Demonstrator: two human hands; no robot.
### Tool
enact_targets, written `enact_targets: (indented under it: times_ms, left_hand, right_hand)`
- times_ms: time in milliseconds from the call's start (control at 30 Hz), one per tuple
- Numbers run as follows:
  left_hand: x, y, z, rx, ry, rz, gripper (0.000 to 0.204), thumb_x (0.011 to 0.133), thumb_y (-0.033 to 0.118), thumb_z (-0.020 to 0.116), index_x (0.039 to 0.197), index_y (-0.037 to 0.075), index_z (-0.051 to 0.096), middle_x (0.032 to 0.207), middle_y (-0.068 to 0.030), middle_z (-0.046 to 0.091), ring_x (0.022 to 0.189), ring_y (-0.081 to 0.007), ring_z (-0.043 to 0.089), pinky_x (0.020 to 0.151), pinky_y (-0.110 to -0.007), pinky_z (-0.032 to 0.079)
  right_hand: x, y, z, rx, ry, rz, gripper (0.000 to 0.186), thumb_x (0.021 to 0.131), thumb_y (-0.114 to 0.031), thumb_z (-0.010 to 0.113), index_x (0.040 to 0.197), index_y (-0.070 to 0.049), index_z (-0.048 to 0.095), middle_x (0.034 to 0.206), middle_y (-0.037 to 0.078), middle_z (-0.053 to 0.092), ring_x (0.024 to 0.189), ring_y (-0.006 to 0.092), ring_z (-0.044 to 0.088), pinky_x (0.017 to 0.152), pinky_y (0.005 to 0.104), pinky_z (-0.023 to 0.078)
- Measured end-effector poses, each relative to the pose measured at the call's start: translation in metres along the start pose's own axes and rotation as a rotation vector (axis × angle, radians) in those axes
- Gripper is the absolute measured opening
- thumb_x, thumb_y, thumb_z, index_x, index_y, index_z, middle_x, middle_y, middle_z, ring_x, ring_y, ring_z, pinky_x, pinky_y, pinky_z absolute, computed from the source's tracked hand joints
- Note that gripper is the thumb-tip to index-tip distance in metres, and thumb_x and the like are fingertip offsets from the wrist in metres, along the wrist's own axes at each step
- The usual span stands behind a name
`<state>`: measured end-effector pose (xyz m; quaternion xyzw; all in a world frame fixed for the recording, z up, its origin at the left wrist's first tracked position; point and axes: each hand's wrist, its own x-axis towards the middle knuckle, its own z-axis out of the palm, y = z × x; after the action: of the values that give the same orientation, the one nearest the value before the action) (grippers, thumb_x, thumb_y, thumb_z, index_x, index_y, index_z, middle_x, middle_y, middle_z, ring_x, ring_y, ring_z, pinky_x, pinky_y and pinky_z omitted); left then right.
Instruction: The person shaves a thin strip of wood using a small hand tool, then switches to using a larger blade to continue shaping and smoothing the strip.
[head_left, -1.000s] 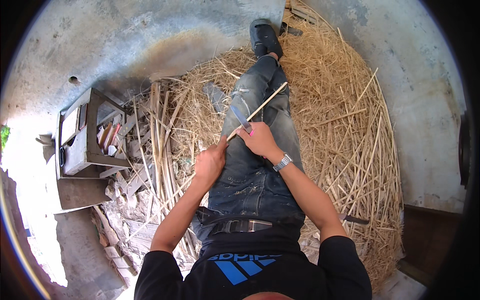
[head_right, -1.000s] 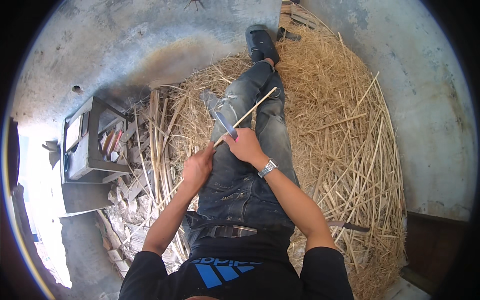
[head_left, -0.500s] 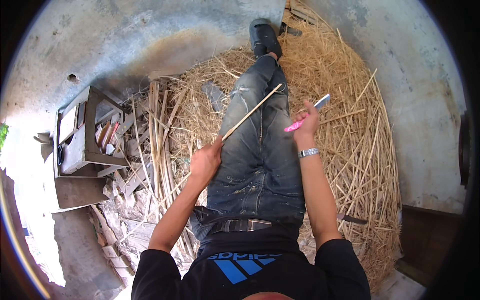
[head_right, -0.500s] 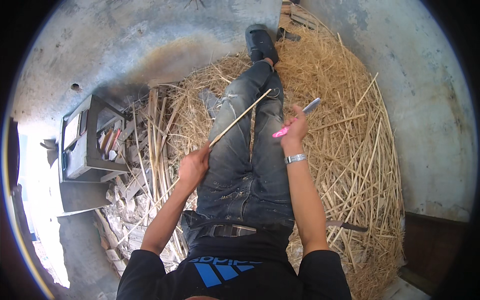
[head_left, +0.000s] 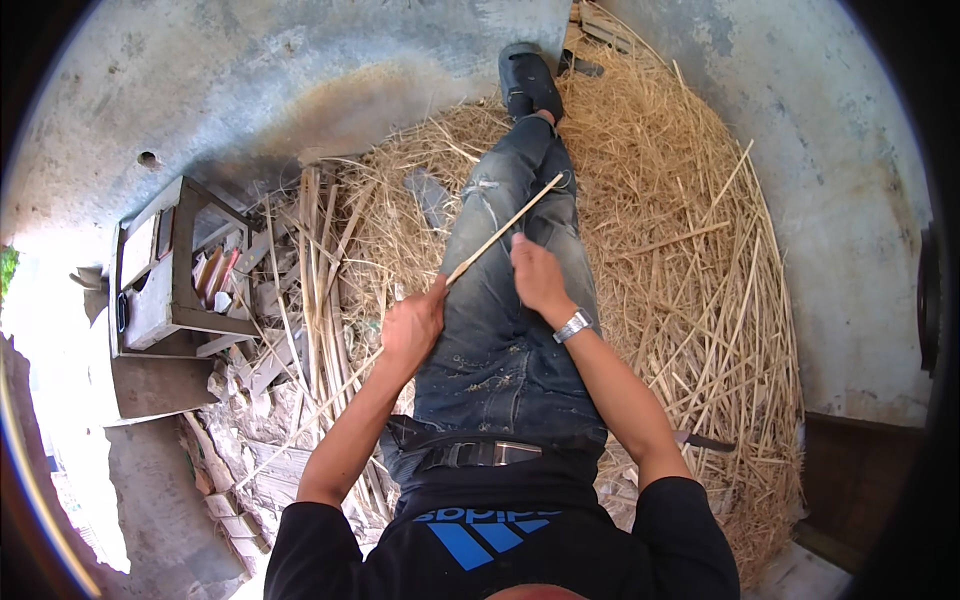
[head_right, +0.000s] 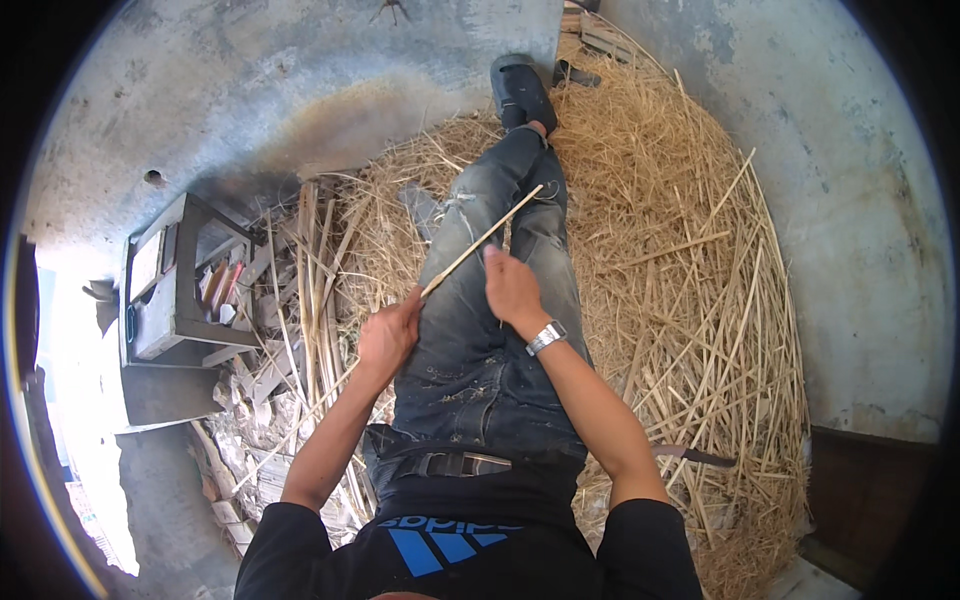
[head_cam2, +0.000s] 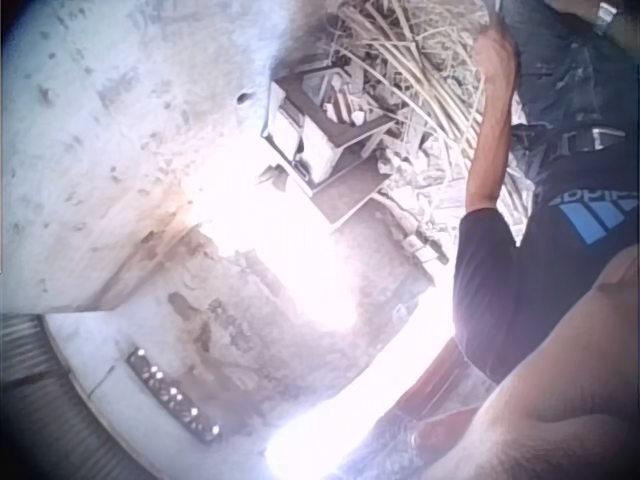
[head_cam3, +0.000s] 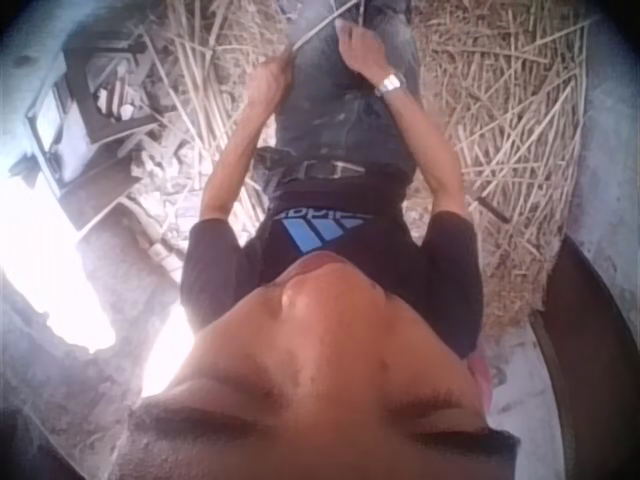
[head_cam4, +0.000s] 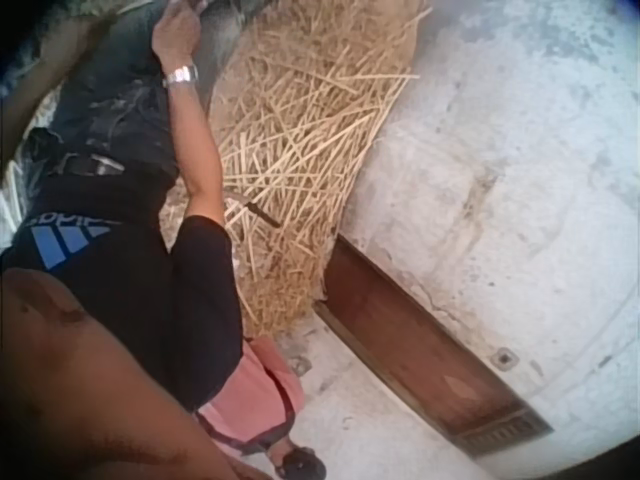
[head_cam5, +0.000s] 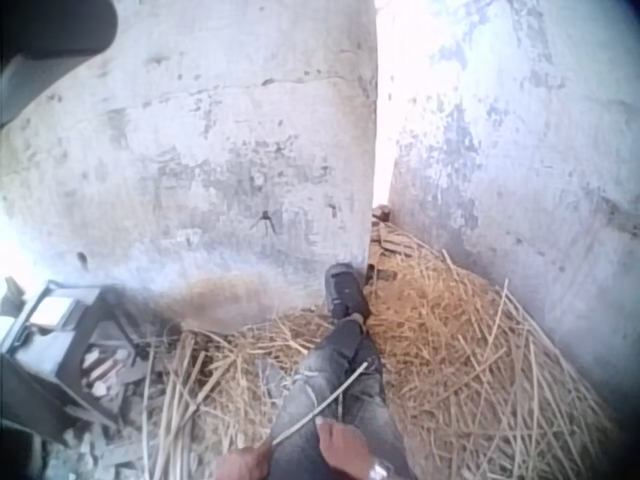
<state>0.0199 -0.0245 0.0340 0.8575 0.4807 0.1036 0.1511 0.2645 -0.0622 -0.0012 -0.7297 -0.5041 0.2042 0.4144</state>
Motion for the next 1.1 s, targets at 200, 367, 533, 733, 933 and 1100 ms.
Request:
enact_targets:
  times_ms: [200, 367, 533, 733, 933, 1100]
  left_hand:
    - [0.003, 0.013, -0.016, -0.011, -0.054, -0.063, 0.023, 0.103, 0.027, 0.062, 0.12, 0.016, 0.072, 0.077, -0.0235, 0.071, 0.072, -0.0466, 0.071, 0.065, -0.057, 0.056]
    - [0.003, 0.009, -0.008, -0.017, -0.031, -0.019, 0.02, 0.104, 0.029, 0.061, 0.105, 0.011, 0.068, 0.078, -0.0208, 0.072, 0.07, -0.0448, 0.072, 0.061, -0.057, 0.058]
    - [-0.001, 0.003, -0.004, -0.04, -0.016, 0.02, 0.02, 0.104, 0.029, 0.061, 0.105, 0.01, 0.066, 0.079, -0.0184, 0.072, 0.069, -0.0448, 0.072, 0.06, -0.057, 0.057]
    - [-0.015, -0.016, -0.004, -0.014, 0.013, 0.065, 0.018, 0.105, 0.027, 0.059, 0.109, 0.01, 0.064, 0.075, -0.0165, 0.069, 0.066, -0.043, 0.071, 0.059, -0.056, 0.056]
    - [-0.083, -0.05, -0.043, 0.004, 0.025, 0.089, 0.016, 0.102, 0.019, 0.064, 0.114, 0.01, 0.067, 0.075, -0.0166, 0.069, 0.06, -0.0395, 0.068, 0.051, -0.052, 0.053]
    - [-0.134, -0.075, -0.09, -0.033, 0.187, 0.0, 0.022, 0.096, 0.011, 0.073, 0.118, 0.005, 0.077, 0.068, -0.0139, 0.066, 0.053, -0.0312, 0.065, 0.048, -0.045, 0.048]
  right_hand:
    - [-0.014, -0.051, 0.001, -0.399, -0.189, -0.022, 0.057, 0.109, -0.048, 0.046, 0.085, -0.003, 0.07, 0.076, 0.026, 0.071, 0.073, 0.0476, 0.07, 0.068, 0.0594, 0.056]
    - [-0.028, -0.057, 0.001, -0.395, -0.261, -0.034, 0.057, 0.109, -0.047, 0.047, 0.086, -0.001, 0.07, 0.074, 0.026, 0.07, 0.072, 0.0472, 0.071, 0.066, 0.0584, 0.056]
    - [-0.032, -0.055, 0.007, -0.433, -0.244, -0.026, 0.058, 0.11, -0.048, 0.047, 0.082, -0.002, 0.068, 0.073, 0.026, 0.07, 0.068, 0.0477, 0.069, 0.064, 0.0585, 0.055]
    - [-0.031, -0.053, 0.019, -0.507, -0.233, -0.074, 0.057, 0.11, -0.047, 0.047, 0.082, -0.003, 0.069, 0.071, 0.025, 0.07, 0.067, 0.0466, 0.07, 0.064, 0.0583, 0.056]
    - [0.005, 0.004, -0.019, -0.567, -0.195, 0.121, 0.063, 0.112, -0.047, 0.039, 0.088, 0.0, 0.074, 0.082, 0.028, 0.073, 0.079, 0.0479, 0.073, 0.069, 0.0585, 0.057]
    - [0.011, 0.075, -0.08, -0.605, -0.195, 0.268, 0.06, 0.112, -0.044, 0.038, 0.101, 0.001, 0.076, 0.097, 0.028, 0.074, 0.092, 0.0515, 0.07, 0.083, 0.0593, 0.055]
